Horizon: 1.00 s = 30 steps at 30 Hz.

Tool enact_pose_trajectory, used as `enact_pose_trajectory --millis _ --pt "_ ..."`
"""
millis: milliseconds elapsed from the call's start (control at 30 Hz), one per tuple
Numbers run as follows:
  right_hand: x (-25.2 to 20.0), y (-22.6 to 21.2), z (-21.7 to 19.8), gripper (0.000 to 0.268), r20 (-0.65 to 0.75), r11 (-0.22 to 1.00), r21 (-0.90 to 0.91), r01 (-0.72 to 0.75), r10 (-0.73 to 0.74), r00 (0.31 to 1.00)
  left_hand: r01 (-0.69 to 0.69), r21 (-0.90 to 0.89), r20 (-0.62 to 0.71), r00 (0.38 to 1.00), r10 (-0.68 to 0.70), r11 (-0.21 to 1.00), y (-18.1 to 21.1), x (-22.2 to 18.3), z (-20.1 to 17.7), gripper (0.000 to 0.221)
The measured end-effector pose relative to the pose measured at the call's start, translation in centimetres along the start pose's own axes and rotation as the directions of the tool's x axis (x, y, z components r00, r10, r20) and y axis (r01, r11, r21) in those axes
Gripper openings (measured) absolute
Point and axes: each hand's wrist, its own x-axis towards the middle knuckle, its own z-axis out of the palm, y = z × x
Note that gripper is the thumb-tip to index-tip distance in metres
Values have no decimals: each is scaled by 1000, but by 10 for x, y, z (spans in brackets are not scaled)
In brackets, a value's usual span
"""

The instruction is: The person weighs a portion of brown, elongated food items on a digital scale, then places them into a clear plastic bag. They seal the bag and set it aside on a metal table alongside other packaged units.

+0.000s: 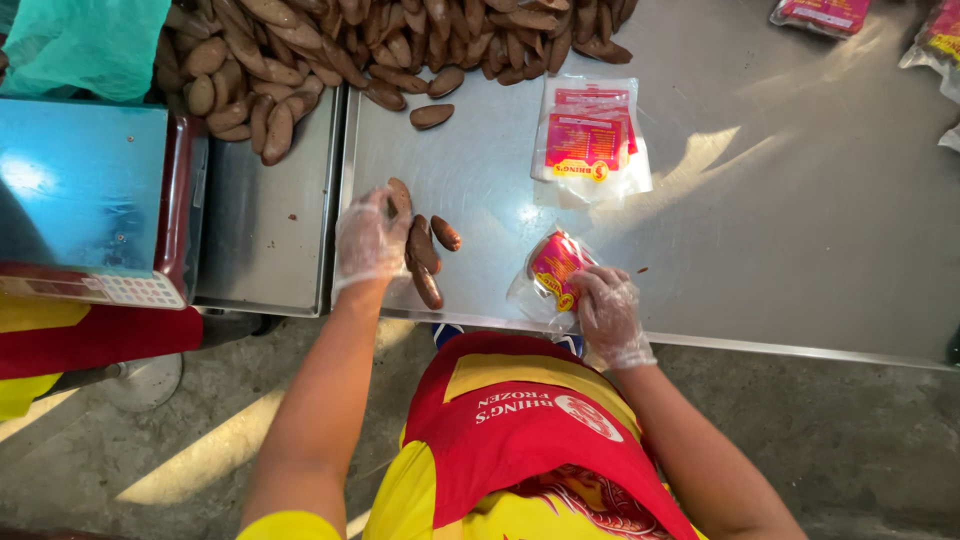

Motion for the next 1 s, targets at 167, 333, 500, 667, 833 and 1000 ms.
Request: enact_pose_trajectory --millis 167,333,500,667,833,1000 --pt "11 13 6 14 187 999 -22 -40 44 981 -37 279 202 979 -20 960 2 46 27 40" --pt "6 21 18 17 129 999 -40 -37 42 991 -195 314 356 931 76 929 -24 64 50 35" --pt "3 23 23 16 88 999 -22 -42 44 995 127 51 447 884 -136 991 -13 54 29 44" --pt "3 24 22 15 92 999 -20 -47 49 995 109 -391 319 948 23 914 -25 39 32 51" --pt "3 25 22 15 87 999 -16 -52 53 995 -18 -472 99 992 74 881 -32 35 54 47" --pt "3 26 23 15 91 998 -19 -52 53 994 243 -752 172 970 -173 613 -14 30 60 47"
